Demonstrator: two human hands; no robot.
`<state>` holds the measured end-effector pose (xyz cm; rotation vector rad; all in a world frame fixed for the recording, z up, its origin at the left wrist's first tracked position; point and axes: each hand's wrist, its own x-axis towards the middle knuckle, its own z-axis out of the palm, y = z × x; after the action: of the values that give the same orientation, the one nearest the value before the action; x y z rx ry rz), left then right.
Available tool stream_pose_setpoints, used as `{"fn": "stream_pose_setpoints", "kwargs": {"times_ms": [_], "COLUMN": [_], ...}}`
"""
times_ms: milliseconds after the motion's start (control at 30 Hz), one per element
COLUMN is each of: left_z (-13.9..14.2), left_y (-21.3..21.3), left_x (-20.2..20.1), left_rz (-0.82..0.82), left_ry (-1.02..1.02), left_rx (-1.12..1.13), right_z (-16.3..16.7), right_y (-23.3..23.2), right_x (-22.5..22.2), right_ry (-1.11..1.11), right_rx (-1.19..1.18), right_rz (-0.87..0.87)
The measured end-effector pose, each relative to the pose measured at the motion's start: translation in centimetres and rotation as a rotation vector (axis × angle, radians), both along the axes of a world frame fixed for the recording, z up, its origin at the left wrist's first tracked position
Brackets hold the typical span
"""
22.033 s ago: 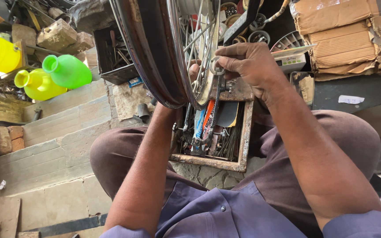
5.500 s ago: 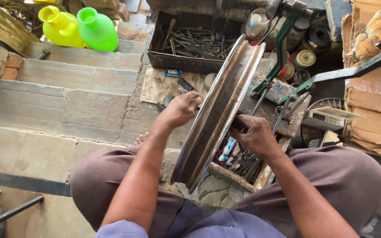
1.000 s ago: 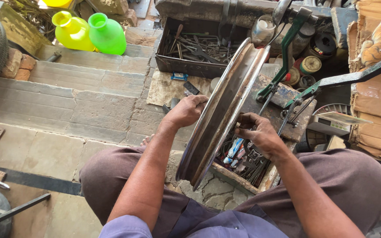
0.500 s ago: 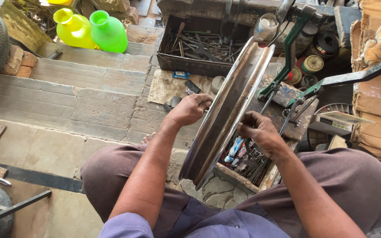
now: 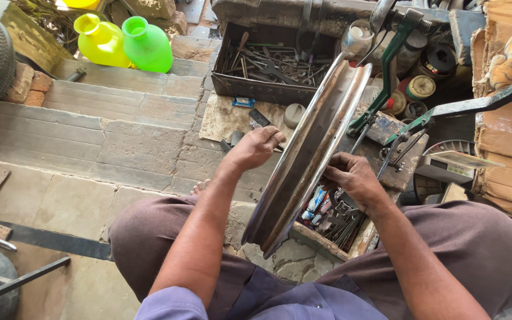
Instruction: The person works on a bicycle wheel mounted in a truing stand, using a spoke wrench to adjust the tension of the spokes. They rotate the wheel to access different sections and tighten or loosen the nipples. The person removes the wheel from the stand and inspects the axle and hub components.
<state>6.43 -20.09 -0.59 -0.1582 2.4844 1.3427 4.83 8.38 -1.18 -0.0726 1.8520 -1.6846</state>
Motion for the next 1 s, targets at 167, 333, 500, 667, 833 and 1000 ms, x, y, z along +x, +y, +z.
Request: {"fn": "stream_pose_setpoints", "kwargs": {"times_ms": [167,333,500,667,833,1000], "left_z": [-1.0,-1.6,-1.2,-0.4,-0.4,-0.8], "left_y": [-0.1,-0.3,-0.2,0.1,0.0,-0.3], "left_x": [-0.1,-0.2,-0.1,0.0,0.1,0.0], "left_rz": [-0.056,-0.092,-0.032,-0.059,-0.100,-0.044], "left_ry": [0.173,-0.021,0.155,0.105,0.171,0.226], "left_rx": [0.076,0.109,-0.010,0.068,0.081,-0.037], "right_z": [0.0,0.2,0.4,0.6,0.6,0.4], "right_y": [0.3,0.3,0.2,0.3,0.5,0.6], "right_x": [0.0,-0.1,-0.2,-0.2,-0.2,-0.4], "right_ry": [-0.015,0.001,-0.001,-0.025,0.046,0.021], "right_rx": [-0.005,0.002,0.023,0.036,0.063,0.076], "right_rz": [0.000,0.012,0.018,0.003,0.065,0.045]}}
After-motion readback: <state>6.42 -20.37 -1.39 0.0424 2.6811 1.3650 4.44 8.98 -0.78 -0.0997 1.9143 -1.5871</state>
